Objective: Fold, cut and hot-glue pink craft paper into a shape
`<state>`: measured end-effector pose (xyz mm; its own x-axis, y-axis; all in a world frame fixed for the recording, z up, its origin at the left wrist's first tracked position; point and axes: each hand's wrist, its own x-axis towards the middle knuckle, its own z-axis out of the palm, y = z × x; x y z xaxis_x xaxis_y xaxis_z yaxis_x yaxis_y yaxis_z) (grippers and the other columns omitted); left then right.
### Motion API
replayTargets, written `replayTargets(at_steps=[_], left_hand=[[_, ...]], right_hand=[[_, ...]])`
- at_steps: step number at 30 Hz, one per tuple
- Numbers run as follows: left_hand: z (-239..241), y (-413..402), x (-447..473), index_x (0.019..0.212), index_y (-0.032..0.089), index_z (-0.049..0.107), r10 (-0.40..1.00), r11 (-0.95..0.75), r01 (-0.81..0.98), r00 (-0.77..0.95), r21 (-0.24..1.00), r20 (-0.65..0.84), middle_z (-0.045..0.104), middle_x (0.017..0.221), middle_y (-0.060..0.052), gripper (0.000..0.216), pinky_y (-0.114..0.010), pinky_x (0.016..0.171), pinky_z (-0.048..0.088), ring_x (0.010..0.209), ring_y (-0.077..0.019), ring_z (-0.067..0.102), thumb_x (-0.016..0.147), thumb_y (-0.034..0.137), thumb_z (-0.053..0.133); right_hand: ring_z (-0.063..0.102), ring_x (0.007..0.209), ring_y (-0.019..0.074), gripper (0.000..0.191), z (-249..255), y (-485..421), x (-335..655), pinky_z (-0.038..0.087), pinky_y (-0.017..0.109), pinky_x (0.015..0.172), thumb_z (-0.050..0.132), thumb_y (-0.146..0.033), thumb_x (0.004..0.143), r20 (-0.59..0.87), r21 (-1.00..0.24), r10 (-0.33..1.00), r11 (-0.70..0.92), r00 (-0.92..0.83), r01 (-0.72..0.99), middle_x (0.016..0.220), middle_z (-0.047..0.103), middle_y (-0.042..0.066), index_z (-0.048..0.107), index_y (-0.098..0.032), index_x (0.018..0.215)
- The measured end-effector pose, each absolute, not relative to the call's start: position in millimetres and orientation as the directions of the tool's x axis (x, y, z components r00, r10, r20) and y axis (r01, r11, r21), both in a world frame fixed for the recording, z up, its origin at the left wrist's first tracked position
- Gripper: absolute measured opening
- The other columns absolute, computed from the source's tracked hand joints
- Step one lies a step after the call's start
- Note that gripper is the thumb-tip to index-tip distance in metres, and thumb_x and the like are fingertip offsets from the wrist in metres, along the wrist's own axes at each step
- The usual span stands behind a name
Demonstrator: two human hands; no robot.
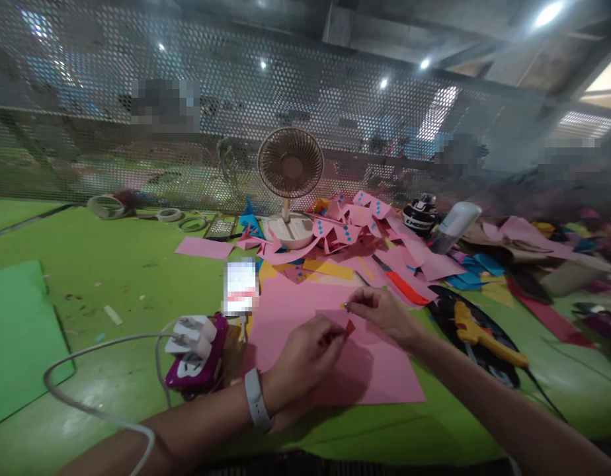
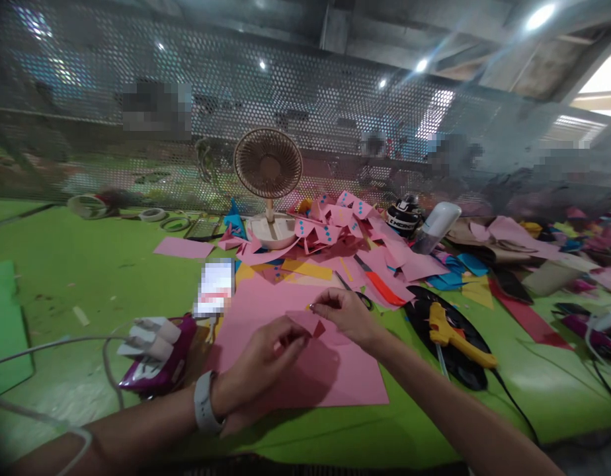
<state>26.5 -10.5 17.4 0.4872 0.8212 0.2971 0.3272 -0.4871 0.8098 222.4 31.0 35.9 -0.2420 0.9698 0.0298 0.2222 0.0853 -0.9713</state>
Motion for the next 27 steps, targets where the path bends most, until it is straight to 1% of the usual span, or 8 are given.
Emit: replayTargets(at_steps=[2,4,7,13,16,19,22,27], left_hand=[[15,-17,26,0.097,0.016,0.063,0.703,-0.691,0.513,0.64,0.509,0.31,0.066,0.091,-0.009,0.018,-0.034,0.076,0.046,0.086,-0.0215,0.059,0.093,0.025,0.049],[10,-23,27,0.101,0.013,0.062,0.628,-0.778,0.594,0.741,0.205,0.238,0.065,0.097,-0.012,0.018,-0.037,0.074,0.046,0.087,-0.0241,0.058,0.091,0.023,0.051],[1,-28,28,0.105,0.009,0.062,0.62,-0.771,0.636,0.762,-0.035,0.188,0.063,0.106,-0.016,0.021,-0.039,0.072,0.047,0.089,-0.0262,0.058,0.091,0.02,0.051],[-5,-29,29,0.098,0.006,0.065,0.694,-0.715,0.698,0.716,-0.047,0.081,0.063,0.088,-0.016,0.018,-0.036,0.065,0.046,0.082,-0.0259,0.056,0.087,0.017,0.055],[-4,-28,30,0.101,0.004,0.064,0.678,-0.732,0.68,0.734,-0.053,0.051,0.064,0.091,-0.018,0.021,-0.036,0.065,0.047,0.083,-0.0268,0.056,0.088,0.015,0.053],[-4,-29,30,0.102,0.002,0.064,0.663,-0.74,0.666,0.746,-0.093,0.067,0.064,0.093,-0.02,0.023,-0.037,0.064,0.047,0.083,-0.0279,0.056,0.089,0.014,0.05],[-5,-30,30,0.105,0.002,0.064,0.657,-0.743,0.661,0.75,-0.106,0.073,0.064,0.094,-0.02,0.024,-0.036,0.062,0.046,0.083,-0.0274,0.056,0.088,0.014,0.052],[-6,-31,30,0.103,0.003,0.063,0.655,-0.745,0.66,0.751,-0.096,0.081,0.064,0.091,-0.018,0.022,-0.035,0.06,0.045,0.082,-0.027,0.056,0.09,0.015,0.051]], right_hand=[[0.056,0.066,0.0136,0.027,35,37,222,0.044,0.027,0.063,0.076,-0.042,0.069,-0.008,-0.976,0.972,0.043,-0.233,0.211,0.069,0.066,0.0,0.069,-0.017,0.074],[0.055,0.062,0.0125,0.027,33,43,219,0.043,0.027,0.061,0.077,-0.042,0.066,-0.053,-0.976,0.966,0.003,-0.251,0.218,0.066,0.065,-0.001,0.069,-0.017,0.072],[0.056,0.06,0.0126,0.025,26,50,211,0.044,0.027,0.059,0.077,-0.039,0.063,-0.125,-0.974,0.945,-0.058,-0.302,0.22,0.063,0.065,0.0,0.069,-0.016,0.071],[0.056,0.053,0.0138,0.021,9,59,198,0.044,0.027,0.052,0.076,-0.038,0.066,-0.16,-0.952,0.93,-0.057,-0.331,0.302,0.06,0.065,0.001,0.071,-0.018,0.069],[0.065,0.086,0.023,0.016,2,64,196,0.05,0.037,0.078,0.077,-0.035,0.065,-0.025,-0.908,0.947,0.112,-0.32,0.403,0.088,0.071,0.007,0.074,-0.02,0.069],[0.052,0.119,0.0294,0.009,-4,64,194,0.038,0.045,0.101,0.078,-0.031,0.064,0.041,-0.841,0.953,0.195,-0.299,0.505,0.123,0.062,0.009,0.075,-0.023,0.067],[0.044,0.128,0.0309,0.009,-8,60,193,0.034,0.048,0.105,0.079,-0.03,0.065,0.005,-0.85,0.963,0.147,-0.27,0.507,0.138,0.052,0.009,0.074,-0.023,0.068],[0.035,0.135,0.0318,0.009,-10,57,193,0.031,0.049,0.107,0.078,-0.028,0.065,-0.029,-0.847,0.967,0.11,-0.253,0.52,0.143,0.048,0.009,0.074,-0.022,0.07]])
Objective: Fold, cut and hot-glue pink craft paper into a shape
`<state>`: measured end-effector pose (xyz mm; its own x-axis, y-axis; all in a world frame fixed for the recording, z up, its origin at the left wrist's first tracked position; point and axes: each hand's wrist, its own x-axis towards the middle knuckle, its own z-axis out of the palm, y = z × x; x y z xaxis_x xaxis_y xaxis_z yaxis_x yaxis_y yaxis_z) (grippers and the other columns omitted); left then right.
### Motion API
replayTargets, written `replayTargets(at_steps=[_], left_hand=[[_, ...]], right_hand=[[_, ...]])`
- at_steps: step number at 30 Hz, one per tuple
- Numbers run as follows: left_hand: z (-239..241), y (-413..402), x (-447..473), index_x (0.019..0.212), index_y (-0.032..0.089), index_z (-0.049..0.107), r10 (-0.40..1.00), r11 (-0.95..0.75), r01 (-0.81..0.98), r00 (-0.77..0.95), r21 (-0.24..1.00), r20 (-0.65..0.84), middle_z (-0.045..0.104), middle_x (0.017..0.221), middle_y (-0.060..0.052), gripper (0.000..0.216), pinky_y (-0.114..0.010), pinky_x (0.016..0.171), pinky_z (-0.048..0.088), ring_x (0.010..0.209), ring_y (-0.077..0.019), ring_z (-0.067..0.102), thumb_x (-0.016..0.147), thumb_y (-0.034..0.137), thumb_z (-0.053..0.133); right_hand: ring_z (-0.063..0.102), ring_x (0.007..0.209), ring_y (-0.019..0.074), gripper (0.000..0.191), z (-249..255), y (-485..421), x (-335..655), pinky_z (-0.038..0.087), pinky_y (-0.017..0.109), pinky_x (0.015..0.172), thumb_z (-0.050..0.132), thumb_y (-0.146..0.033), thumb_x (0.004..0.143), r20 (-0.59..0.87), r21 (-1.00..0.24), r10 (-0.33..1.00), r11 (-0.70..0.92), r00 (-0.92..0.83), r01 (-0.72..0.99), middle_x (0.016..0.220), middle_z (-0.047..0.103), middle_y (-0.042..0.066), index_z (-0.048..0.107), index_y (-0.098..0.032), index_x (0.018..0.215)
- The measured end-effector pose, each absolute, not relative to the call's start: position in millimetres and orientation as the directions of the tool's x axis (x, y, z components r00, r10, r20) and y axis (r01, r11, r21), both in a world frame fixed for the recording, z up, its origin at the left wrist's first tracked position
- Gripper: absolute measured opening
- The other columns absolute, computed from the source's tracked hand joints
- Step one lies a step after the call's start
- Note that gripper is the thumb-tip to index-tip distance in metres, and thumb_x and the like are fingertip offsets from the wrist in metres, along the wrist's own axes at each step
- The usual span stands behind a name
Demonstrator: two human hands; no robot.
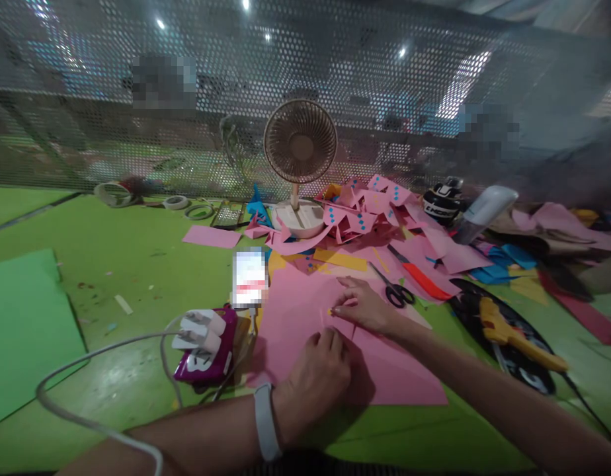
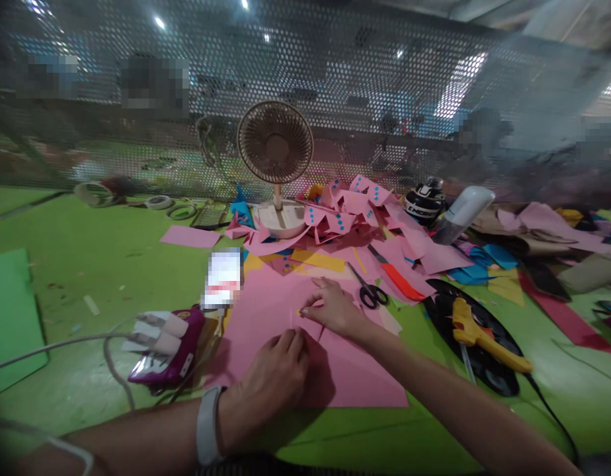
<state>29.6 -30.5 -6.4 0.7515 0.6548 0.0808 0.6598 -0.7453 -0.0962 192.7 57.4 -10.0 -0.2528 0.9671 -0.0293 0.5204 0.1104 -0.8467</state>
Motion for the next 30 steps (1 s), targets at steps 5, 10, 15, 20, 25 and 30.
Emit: replayTargets(at_steps=[5,10,15,20,25,30], left_hand=[[-4,-31,30,0.107,0.002,0.063,0.652,-0.746,0.656,0.755,-0.118,0.074,0.064,0.093,-0.019,0.025,-0.034,0.059,0.045,0.082,-0.0266,0.056,0.089,0.014,0.05],[-4,-31,30,0.102,0.004,0.065,0.657,-0.74,0.66,0.75,-0.129,0.073,0.064,0.094,-0.019,0.021,-0.034,0.06,0.045,0.082,-0.0259,0.056,0.089,0.015,0.052],[-4,-31,30,0.1,0.005,0.064,0.653,-0.742,0.656,0.754,-0.138,0.068,0.064,0.093,-0.017,0.019,-0.032,0.061,0.046,0.083,-0.0247,0.056,0.09,0.019,0.055],[-1,-31,30,0.1,0.005,0.064,0.655,-0.743,0.655,0.754,-0.141,0.049,0.064,0.093,-0.017,0.019,-0.034,0.061,0.047,0.084,-0.0254,0.056,0.091,0.018,0.054],[0,-31,30,0.104,0.003,0.064,0.65,-0.752,0.645,0.76,-0.137,0.015,0.064,0.096,-0.019,0.022,-0.035,0.061,0.048,0.086,-0.0264,0.056,0.092,0.018,0.052],[2,-31,30,0.105,0.003,0.063,0.655,-0.747,0.648,0.756,-0.145,0.005,0.064,0.095,-0.018,0.022,-0.034,0.063,0.048,0.087,-0.0259,0.056,0.092,0.018,0.053]], right_hand=[[0.036,0.135,0.0324,0.007,-11,59,194,0.029,0.05,0.109,0.077,-0.026,0.066,0.001,-0.82,0.961,0.159,-0.278,0.549,0.144,0.047,0.011,0.074,-0.021,0.07],[0.038,0.134,0.0325,0.005,-6,57,191,0.029,0.049,0.11,0.077,-0.023,0.066,0.026,-0.763,0.959,0.202,-0.283,0.614,0.14,0.051,0.012,0.074,-0.02,0.069],[0.038,0.134,0.0319,0.007,-4,56,190,0.031,0.048,0.109,0.073,-0.024,0.071,0.007,-0.688,0.952,0.227,-0.307,0.689,0.144,0.047,0.014,0.075,-0.018,0.075],[0.039,0.134,0.0309,0.01,-9,58,191,0.037,0.047,0.106,0.071,-0.026,0.073,-0.012,-0.675,0.955,0.21,-0.295,0.708,0.144,0.046,0.012,0.074,-0.02,0.079],[0.044,0.132,0.03,0.007,-6,58,188,0.04,0.045,0.103,0.07,-0.023,0.073,0.004,-0.658,0.954,0.229,-0.301,0.717,0.142,0.049,0.012,0.074,-0.02,0.078],[0.044,0.131,0.0297,0.009,0,57,187,0.039,0.045,0.104,0.069,-0.024,0.074,0.013,-0.607,0.945,0.268,-0.328,0.748,0.141,0.05,0.013,0.075,-0.02,0.08]])
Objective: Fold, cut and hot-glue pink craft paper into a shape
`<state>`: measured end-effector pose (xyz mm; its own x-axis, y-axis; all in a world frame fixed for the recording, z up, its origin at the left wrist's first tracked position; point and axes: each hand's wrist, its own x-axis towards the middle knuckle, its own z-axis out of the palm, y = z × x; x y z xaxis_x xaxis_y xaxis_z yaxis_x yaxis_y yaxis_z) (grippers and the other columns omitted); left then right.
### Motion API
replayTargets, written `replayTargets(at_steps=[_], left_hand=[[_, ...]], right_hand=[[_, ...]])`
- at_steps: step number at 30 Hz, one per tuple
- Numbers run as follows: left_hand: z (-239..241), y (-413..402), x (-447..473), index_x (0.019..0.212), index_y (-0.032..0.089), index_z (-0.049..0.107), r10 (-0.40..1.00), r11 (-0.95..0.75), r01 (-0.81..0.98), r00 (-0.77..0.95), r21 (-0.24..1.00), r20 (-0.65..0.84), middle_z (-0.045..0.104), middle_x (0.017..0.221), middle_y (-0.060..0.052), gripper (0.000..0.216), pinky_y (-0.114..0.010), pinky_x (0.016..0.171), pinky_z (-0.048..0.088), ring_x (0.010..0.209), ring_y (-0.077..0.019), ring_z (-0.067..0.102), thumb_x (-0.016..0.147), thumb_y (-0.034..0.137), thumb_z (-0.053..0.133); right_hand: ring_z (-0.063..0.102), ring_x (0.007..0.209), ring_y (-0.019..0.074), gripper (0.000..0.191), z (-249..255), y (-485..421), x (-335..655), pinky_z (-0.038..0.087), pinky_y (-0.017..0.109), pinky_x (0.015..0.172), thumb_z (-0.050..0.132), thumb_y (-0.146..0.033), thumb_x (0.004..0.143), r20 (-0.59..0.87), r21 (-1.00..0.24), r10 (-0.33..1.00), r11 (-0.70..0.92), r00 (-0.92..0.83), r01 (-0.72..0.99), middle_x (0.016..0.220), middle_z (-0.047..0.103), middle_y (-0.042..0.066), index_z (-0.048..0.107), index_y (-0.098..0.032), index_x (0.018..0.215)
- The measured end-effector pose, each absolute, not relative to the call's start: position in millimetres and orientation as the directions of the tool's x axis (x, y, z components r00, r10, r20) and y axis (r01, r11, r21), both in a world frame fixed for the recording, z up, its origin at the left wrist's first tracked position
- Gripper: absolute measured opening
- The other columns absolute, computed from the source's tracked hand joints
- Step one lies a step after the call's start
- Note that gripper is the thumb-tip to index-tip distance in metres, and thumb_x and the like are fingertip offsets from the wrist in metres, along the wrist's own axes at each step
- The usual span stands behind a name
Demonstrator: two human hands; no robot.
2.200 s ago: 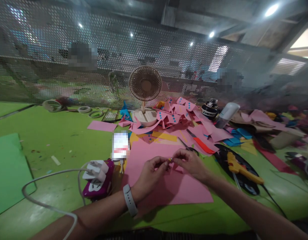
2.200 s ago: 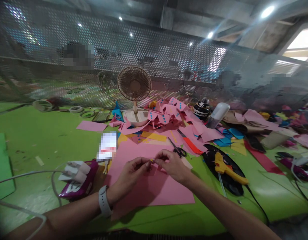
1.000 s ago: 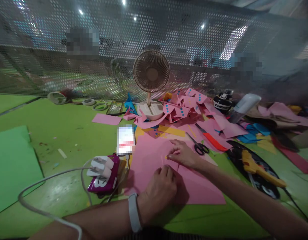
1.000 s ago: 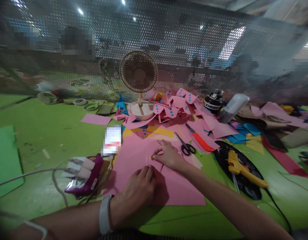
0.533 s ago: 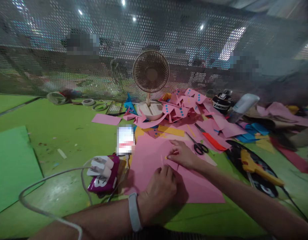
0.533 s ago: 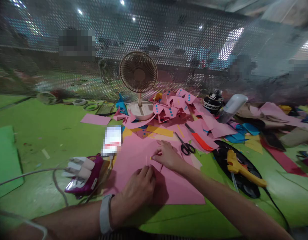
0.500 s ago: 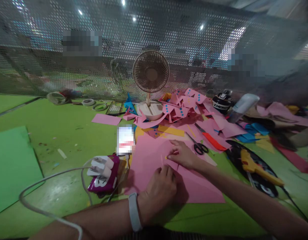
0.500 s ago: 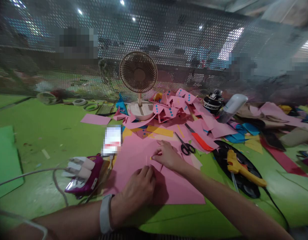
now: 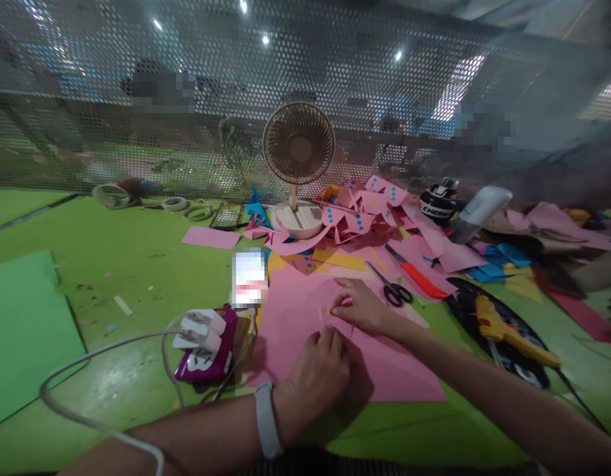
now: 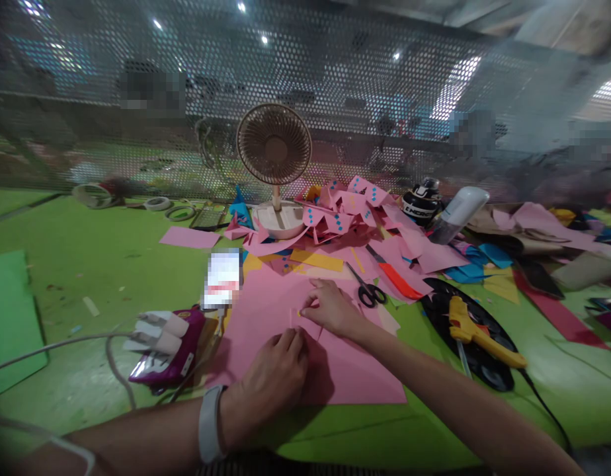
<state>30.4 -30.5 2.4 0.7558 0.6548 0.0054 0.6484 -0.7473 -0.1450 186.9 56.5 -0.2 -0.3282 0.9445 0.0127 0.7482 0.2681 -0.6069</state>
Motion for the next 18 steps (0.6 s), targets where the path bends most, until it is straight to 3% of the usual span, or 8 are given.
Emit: replayTargets(at_steps=[18], left_hand=[[-3,-32,30,0.102,0.004,0.065,0.654,-0.738,0.653,0.754,-0.171,0.056,0.064,0.089,-0.017,0.021,-0.034,0.061,0.048,0.083,-0.0256,0.057,0.09,0.019,0.057]], right_hand=[[0.05,0.126,0.0283,0.009,-8,68,191,0.038,0.044,0.102,0.074,-0.025,0.069,0.036,-0.567,0.921,0.339,-0.388,0.751,0.133,0.057,0.012,0.073,-0.021,0.077]])
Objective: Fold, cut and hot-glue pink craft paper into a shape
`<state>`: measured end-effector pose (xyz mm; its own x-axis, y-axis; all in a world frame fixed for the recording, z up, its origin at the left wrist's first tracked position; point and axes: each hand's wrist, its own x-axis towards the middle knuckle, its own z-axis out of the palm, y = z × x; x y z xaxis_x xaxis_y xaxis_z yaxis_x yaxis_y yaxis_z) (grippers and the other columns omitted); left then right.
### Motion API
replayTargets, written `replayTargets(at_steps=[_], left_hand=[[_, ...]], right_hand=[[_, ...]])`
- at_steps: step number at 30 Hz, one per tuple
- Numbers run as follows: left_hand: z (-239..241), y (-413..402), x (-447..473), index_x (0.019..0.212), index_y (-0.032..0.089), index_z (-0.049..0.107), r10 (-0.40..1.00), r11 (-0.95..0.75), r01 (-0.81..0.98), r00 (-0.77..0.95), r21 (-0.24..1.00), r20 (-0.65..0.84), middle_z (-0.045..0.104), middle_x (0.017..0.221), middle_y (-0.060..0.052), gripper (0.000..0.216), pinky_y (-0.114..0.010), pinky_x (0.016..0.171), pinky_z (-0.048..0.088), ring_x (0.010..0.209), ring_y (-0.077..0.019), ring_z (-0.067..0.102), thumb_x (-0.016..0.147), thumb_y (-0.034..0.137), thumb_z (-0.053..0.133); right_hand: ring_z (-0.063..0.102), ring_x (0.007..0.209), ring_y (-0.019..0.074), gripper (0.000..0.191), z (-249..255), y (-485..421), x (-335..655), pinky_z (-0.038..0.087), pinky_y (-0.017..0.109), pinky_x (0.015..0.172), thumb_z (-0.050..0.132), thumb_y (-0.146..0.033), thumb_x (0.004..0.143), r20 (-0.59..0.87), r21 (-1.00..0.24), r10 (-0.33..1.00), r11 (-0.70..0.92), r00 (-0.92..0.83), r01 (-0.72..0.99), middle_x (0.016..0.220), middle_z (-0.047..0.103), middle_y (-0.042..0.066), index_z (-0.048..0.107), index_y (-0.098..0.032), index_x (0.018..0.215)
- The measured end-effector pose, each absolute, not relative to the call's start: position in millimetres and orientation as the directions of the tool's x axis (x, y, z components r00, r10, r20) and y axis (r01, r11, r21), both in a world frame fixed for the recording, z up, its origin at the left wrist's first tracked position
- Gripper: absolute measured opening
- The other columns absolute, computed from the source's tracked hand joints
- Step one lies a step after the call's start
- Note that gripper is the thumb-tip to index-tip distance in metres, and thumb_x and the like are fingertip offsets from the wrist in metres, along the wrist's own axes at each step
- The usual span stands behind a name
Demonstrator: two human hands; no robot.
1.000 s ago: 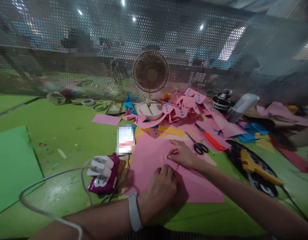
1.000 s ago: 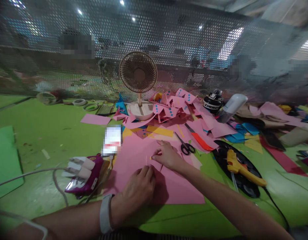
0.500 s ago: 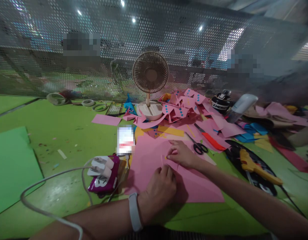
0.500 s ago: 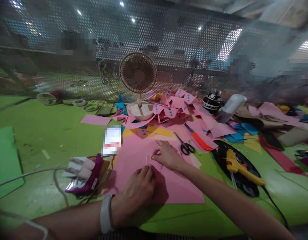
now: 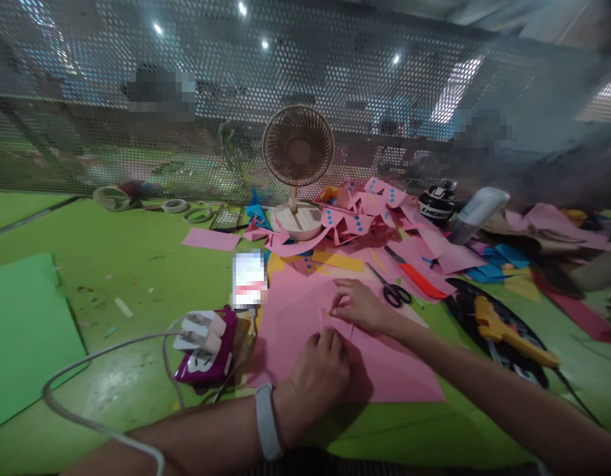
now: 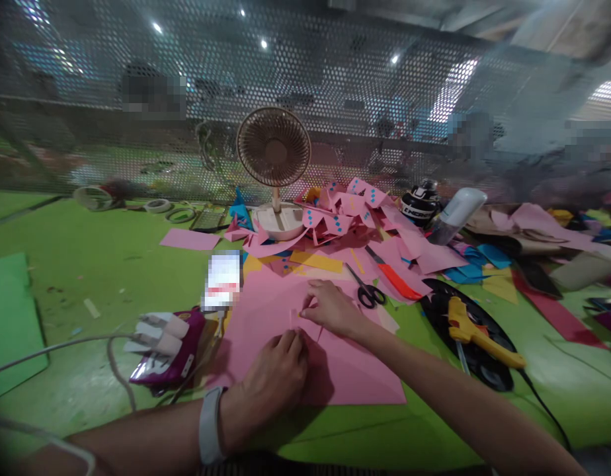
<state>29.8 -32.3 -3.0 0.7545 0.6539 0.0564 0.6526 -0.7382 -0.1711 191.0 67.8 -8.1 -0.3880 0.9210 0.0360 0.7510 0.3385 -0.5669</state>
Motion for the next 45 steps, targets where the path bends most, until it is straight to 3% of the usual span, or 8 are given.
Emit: replayTargets(at_steps=[10,15,19,27,31,36,42,45], left_hand=[[0,-32,31,0.103,0.003,0.064,0.652,-0.747,0.644,0.758,-0.162,0.01,0.065,0.098,-0.02,0.023,-0.035,0.063,0.05,0.087,-0.0266,0.057,0.091,0.018,0.053],[-3,-32,30,0.098,0.004,0.064,0.641,-0.751,0.641,0.765,-0.162,0.056,0.064,0.091,-0.018,0.019,-0.034,0.061,0.049,0.083,-0.025,0.056,0.091,0.016,0.051],[-2,-32,30,0.098,0.004,0.065,0.646,-0.749,0.644,0.762,-0.156,0.044,0.065,0.092,-0.017,0.019,-0.034,0.061,0.049,0.084,-0.0252,0.057,0.091,0.016,0.052],[0,-33,30,0.103,0.003,0.065,0.658,-0.737,0.656,0.751,-0.161,0.048,0.065,0.092,-0.017,0.021,-0.034,0.061,0.05,0.086,-0.0254,0.057,0.091,0.017,0.054],[-2,-32,31,0.101,0.004,0.064,0.662,-0.732,0.659,0.748,-0.175,0.05,0.064,0.091,-0.017,0.02,-0.032,0.061,0.049,0.085,-0.0244,0.056,0.092,0.016,0.052],[-1,-31,33,0.099,0.005,0.063,0.671,-0.729,0.663,0.741,-0.171,0.012,0.064,0.093,-0.017,0.017,-0.031,0.06,0.048,0.086,-0.0243,0.056,0.092,0.016,0.052],[0,-31,32,0.1,0.008,0.062,0.669,-0.738,0.662,0.743,-0.134,-0.014,0.063,0.094,-0.014,0.015,-0.033,0.062,0.05,0.088,-0.0253,0.057,0.092,0.016,0.053],[-3,-33,32,0.1,0.007,0.064,0.668,-0.729,0.659,0.744,-0.182,0.02,0.063,0.099,-0.018,0.015,-0.034,0.062,0.051,0.091,-0.027,0.058,0.091,0.014,0.054]], right_hand=[[0.056,0.115,0.0253,0.022,0,61,190,0.043,0.04,0.098,0.063,-0.038,0.081,0.076,-0.566,0.939,0.318,-0.336,0.761,0.118,0.065,0.01,0.068,-0.02,0.095],[0.026,0.141,0.0322,0.061,-16,56,186,0.024,0.049,0.112,0.061,-0.057,0.081,0.137,-0.364,0.94,0.341,-0.313,0.866,0.149,0.038,0.016,0.055,-0.018,0.128],[0.02,0.144,0.034,0.072,-24,57,184,0.018,0.05,0.114,0.058,-0.058,0.083,0.068,-0.366,0.948,0.312,-0.31,0.876,0.153,0.031,0.019,0.047,-0.013,0.138],[0.063,0.099,0.0242,0.04,3,63,197,0.046,0.04,0.091,0.04,-0.049,0.093,0.206,-0.672,0.951,0.31,-0.232,0.673,0.097,0.069,0.01,0.066,-0.02,0.082],[0.06,0.062,0.0168,0.047,20,43,221,0.049,0.03,0.062,0.037,-0.056,0.093,0.153,-0.726,0.982,0.186,-0.108,0.662,0.071,0.064,0.002,0.06,-0.021,0.07],[0.055,0.054,0.0164,0.054,23,7,272,0.044,0.028,0.053,0.045,-0.066,0.085,0.14,-0.782,0.989,0.078,0.052,0.619,0.055,0.055,0.001,0.059,-0.02,0.06],[0.064,0.098,0.0272,0.027,1,-30,392,0.048,0.038,0.086,0.059,-0.038,0.08,0.19,-0.718,0.961,-0.003,0.2,0.696,0.111,0.067,0.016,0.061,-0.026,0.104],[0.059,0.11,0.0327,0.043,-20,-48,454,0.04,0.045,0.094,0.06,-0.024,0.07,0.248,-0.366,0.932,-0.16,0.262,0.917,0.122,0.061,0.022,0.06,-0.025,0.112]])
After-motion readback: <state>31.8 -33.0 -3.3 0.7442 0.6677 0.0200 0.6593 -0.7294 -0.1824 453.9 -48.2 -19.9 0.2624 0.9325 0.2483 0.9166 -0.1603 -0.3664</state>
